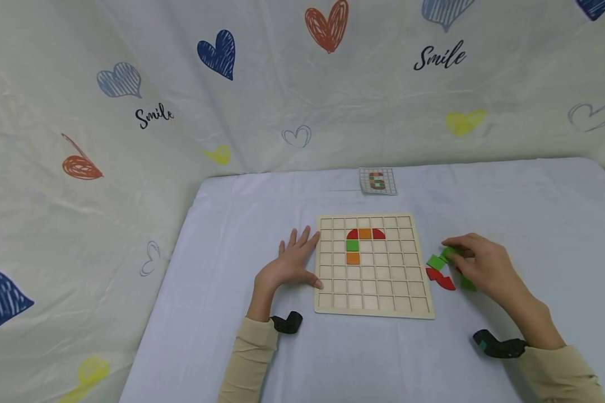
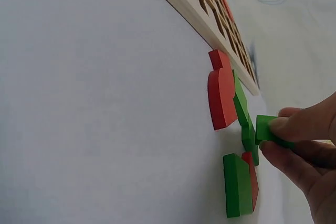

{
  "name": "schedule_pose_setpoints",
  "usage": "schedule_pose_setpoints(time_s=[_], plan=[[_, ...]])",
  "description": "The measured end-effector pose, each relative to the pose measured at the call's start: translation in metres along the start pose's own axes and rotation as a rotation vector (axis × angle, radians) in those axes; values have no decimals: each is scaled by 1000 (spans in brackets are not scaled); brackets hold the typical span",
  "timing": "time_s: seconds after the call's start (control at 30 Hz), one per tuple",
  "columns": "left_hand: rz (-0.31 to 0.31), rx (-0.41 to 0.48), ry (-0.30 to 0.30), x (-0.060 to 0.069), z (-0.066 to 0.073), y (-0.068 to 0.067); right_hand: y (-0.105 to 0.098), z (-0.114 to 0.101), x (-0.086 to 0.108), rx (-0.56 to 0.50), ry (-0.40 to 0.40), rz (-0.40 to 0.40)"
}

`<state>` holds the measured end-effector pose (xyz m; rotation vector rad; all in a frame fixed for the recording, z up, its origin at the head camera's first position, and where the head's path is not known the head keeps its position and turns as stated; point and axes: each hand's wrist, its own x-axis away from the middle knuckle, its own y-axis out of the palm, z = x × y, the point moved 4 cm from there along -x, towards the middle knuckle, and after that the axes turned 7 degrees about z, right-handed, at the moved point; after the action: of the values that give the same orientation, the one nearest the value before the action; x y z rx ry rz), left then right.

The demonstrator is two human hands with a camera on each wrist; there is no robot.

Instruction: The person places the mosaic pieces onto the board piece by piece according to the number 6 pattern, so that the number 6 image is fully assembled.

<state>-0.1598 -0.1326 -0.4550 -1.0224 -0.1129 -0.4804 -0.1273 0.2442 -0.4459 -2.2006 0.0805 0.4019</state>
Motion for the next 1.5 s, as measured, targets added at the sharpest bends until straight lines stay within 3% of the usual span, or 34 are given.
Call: schedule_pose_setpoints(time_s=[0.23, 0.7, 1.27, 1.5], plan=[[-2, 6, -2, 0, 1, 0, 3, -7, -1, -51, 4, 16], [6, 5, -3, 1, 0, 0, 21, -27, -9, -128, 128, -129], [8, 3, 1, -1, 2, 0, 37, -49, -17, -123, -53, -137], [8, 6, -7, 0, 2, 0, 43, -61, -22, -140, -69, -155]])
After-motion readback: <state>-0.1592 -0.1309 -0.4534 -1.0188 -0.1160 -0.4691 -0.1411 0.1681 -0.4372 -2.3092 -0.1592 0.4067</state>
